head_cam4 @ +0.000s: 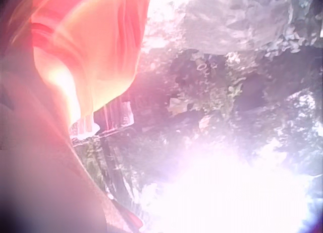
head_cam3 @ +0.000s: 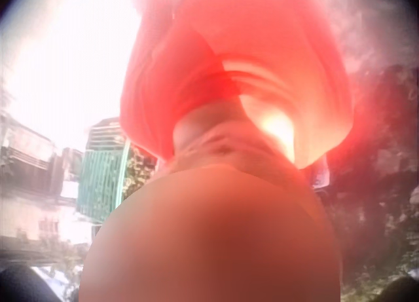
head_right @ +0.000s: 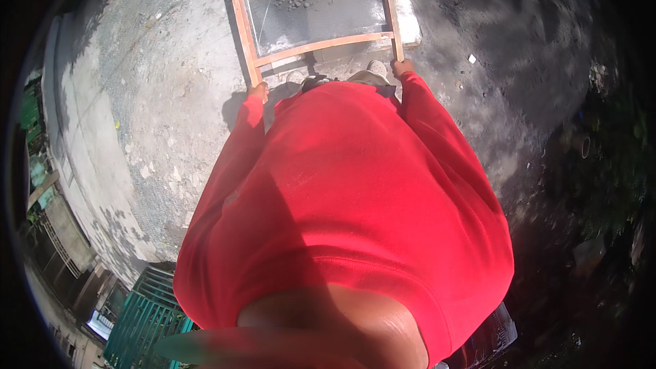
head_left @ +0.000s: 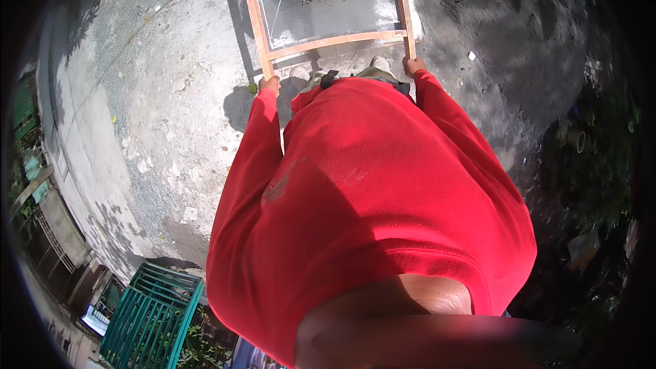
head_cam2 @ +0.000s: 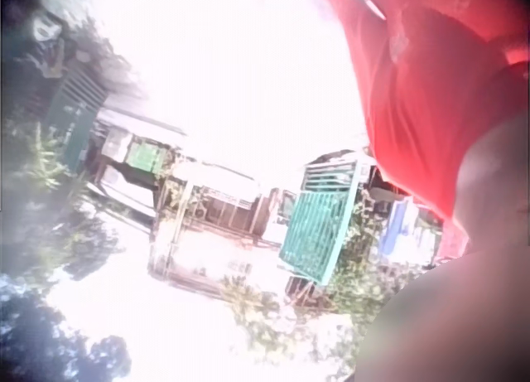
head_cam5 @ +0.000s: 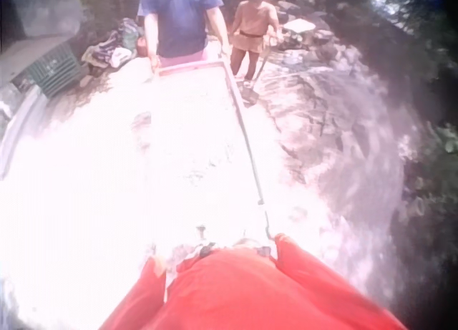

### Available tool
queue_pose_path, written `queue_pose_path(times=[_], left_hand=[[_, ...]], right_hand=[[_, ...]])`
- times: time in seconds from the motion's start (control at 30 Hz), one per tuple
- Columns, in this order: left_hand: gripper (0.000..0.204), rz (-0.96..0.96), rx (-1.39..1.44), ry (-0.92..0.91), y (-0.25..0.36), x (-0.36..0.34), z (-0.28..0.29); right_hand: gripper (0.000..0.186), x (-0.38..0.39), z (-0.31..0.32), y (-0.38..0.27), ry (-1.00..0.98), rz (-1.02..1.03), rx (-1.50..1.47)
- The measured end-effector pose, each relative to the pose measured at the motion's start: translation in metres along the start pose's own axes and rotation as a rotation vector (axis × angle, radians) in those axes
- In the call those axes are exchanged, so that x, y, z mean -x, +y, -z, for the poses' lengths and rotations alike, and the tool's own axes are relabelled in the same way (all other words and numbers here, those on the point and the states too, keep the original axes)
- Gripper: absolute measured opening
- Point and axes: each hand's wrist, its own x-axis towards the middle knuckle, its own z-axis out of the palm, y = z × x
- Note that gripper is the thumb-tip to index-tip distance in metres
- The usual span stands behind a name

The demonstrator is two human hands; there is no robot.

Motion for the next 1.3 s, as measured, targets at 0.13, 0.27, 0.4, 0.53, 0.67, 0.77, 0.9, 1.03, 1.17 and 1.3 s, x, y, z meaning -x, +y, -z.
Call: queue_pose_path(times=[0.13,0.27,0.4,0.53,0.67,0.77,0.9,1.03,1.17,1.3], left_hand=[[0.013,-0.066,-0.08,-0.051,0.132,-0.039,0.018],[0.009,-0.081,0.138,-0.146,0.25,-0.056,0.05],[0.009,-0.104,-0.003,-0.146,0.212,-0.035,0.052],[0.01,-0.076,-0.018,-0.042,0.064,0.0,0.022],[0.015,-0.109,0.089,0.007,-0.024,0.024,0.005],[0.017,-0.165,0.047,0.025,-0.034,0.026,-0.003],[0.014,-0.084,-0.069,-0.073,0.045,-0.005,0.003],[0.014,-0.083,-0.01,-0.068,0.197,-0.04,0.032],[0.01,-0.083,0.015,-0.156,0.279,-0.051,0.062],[0.01,-0.153,0.027,-0.074,0.17,-0.037,0.038]], right_hand=[[0.005,-0.039,-0.007,-0.137,-0.209,0.005,-0.174],[0.007,-0.05,-0.007,-0.259,-0.205,0.055,-0.182],[0.005,-0.036,-0.013,-0.218,-0.22,0.025,-0.149],[0.007,-0.01,-0.02,-0.063,-0.056,0.004,-0.08],[0.012,0.014,0.003,0.03,-0.041,0.079,-0.024],[0.011,0.011,0.012,0.035,-0.013,0.158,-0.046],[0.014,-0.025,-0.003,-0.047,0.012,-0.001,-0.024],[0.003,-0.047,-0.011,-0.206,-0.103,0.013,-0.147],[0.01,-0.037,-0.007,-0.29,-0.187,0.046,-0.117],[0.008,-0.022,-0.019,-0.183,-0.167,-0.038,-0.172]])
